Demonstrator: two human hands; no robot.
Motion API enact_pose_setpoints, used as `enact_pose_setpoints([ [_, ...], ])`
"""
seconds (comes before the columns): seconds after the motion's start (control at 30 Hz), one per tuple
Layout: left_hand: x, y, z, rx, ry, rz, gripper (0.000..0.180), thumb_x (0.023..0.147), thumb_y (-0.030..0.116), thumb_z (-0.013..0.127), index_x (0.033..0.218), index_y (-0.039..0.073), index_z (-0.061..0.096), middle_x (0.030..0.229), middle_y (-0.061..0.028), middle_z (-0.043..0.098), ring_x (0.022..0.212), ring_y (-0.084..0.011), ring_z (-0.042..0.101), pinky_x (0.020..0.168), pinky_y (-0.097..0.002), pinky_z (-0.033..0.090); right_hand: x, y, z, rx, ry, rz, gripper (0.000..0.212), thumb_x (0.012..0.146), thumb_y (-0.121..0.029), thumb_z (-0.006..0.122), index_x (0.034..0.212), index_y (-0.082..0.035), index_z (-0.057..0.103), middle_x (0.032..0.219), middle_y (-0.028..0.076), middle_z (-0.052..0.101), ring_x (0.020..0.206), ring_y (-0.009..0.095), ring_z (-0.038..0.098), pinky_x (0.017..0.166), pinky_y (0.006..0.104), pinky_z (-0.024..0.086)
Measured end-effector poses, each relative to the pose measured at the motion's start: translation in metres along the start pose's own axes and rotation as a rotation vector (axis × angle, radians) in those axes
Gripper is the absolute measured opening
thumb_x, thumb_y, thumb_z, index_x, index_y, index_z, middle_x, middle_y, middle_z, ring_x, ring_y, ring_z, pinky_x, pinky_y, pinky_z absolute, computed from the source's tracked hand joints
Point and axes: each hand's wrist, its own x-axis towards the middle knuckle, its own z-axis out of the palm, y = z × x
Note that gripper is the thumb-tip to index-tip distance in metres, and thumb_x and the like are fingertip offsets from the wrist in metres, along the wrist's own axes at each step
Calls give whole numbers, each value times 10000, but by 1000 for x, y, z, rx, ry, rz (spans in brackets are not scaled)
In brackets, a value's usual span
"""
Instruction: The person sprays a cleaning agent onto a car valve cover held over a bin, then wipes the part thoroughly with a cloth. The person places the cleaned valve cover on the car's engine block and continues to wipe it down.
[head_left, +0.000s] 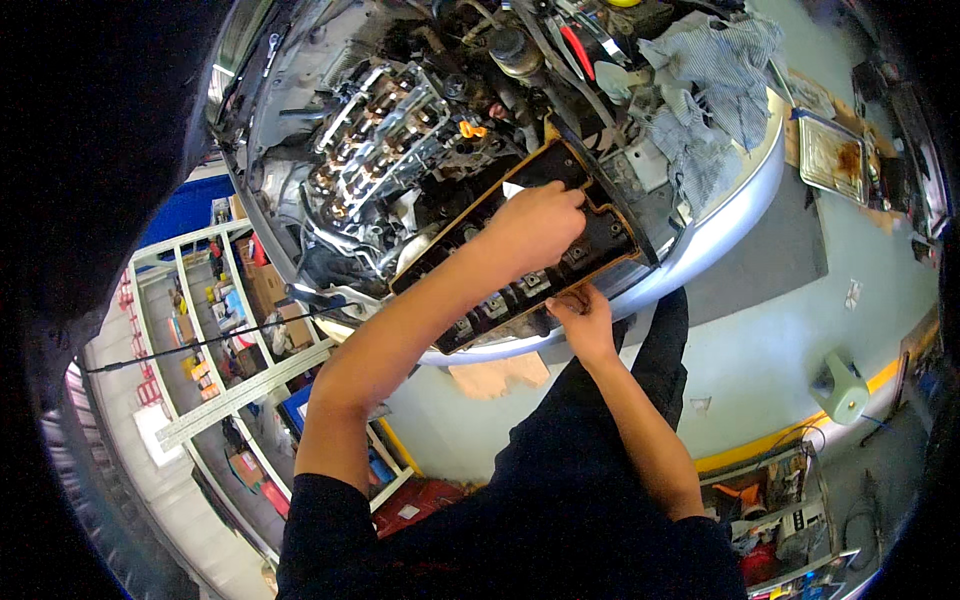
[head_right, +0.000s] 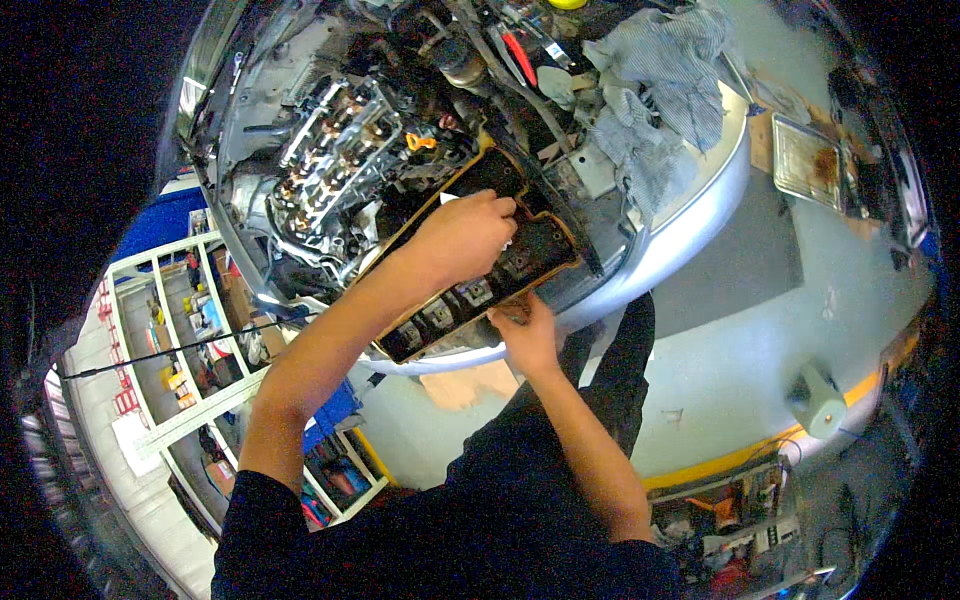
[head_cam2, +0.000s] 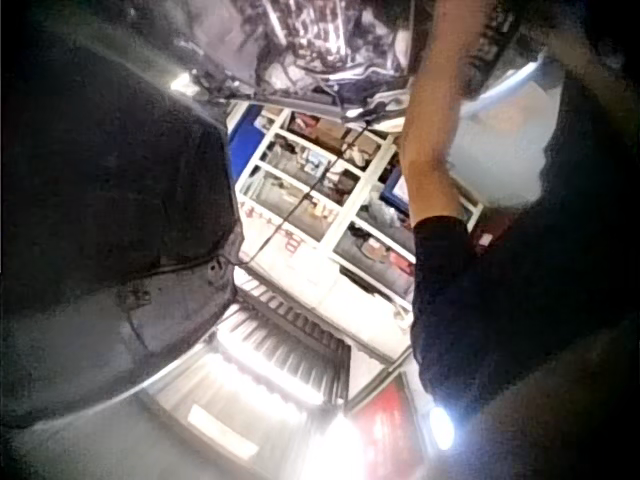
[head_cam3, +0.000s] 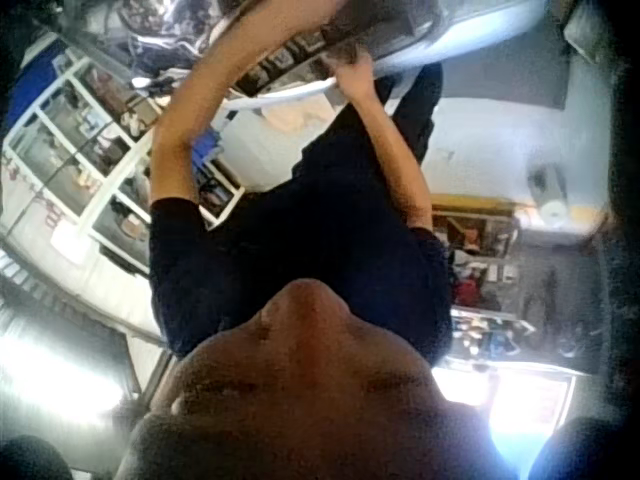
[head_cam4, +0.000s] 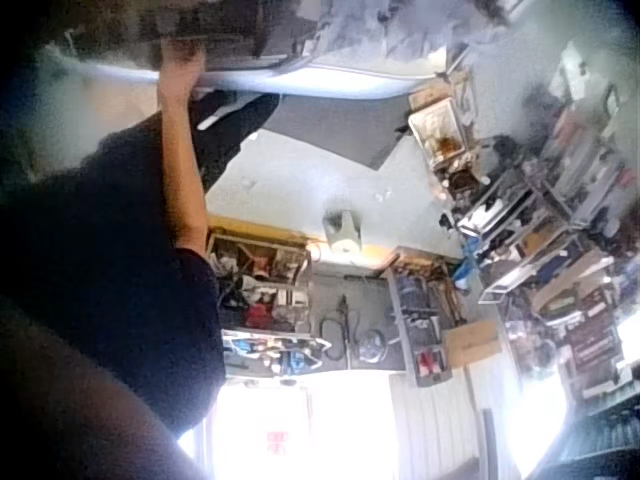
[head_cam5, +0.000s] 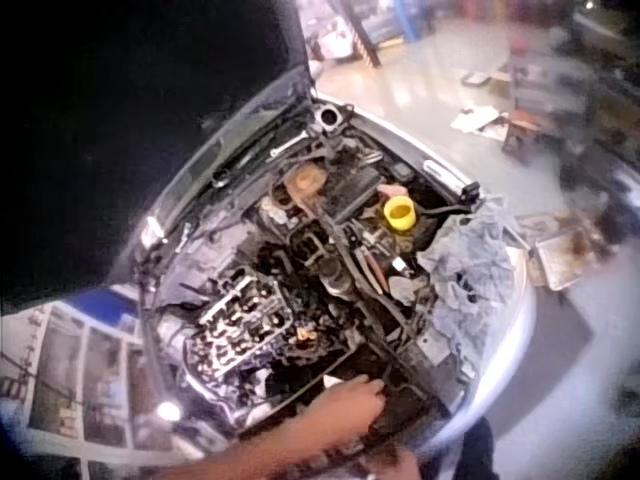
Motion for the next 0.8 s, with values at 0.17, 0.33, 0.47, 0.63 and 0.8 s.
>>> enact_pose_setpoints([
  [0.17,-4,6,5,69,63,69,153,781,107,715,903,31,768,1030,-85,698,1035,-287,672,857,-391,622,5,11,0,78,4,-11,295,910,-9,785,1167,33,647,1026,96,745,946,185,707,859,338,573],
  [0.33,-3,8,15,113,145,160,106,773,128,695,791,50,766,980,-72,703,1013,-268,669,817,-379,629,4,11,-1,70,-15,3,275,917,19,772,1159,27,642,1003,89,732,939,189,703,828,345,586],
  [0.47,-7,4,16,140,134,213,105,778,133,706,816,55,765,998,-64,696,1029,-260,665,834,-372,622,2,5,0,54,-23,13,278,950,41,735,1206,46,626,1073,107,737,989,187,710,877,337,591],
  [0.63,-17,-16,6,-86,185,-6,159,812,114,707,957,64,747,1059,-67,682,1095,-297,655,895,-421,608,0,-4,2,109,10,-31,324,922,-4,792,1209,21,644,1058,101,744,944,197,705,824,336,586],
  [0.8,-62,-25,13,-241,523,-261,209,794,94,754,1000,58,745,1076,-105,705,1084,-329,672,920,-441,587,-15,-19,-15,-296,-87,47,305,999,-57,734,1267,68,657,1161,126,744,1017,180,711,917,338,587],
])
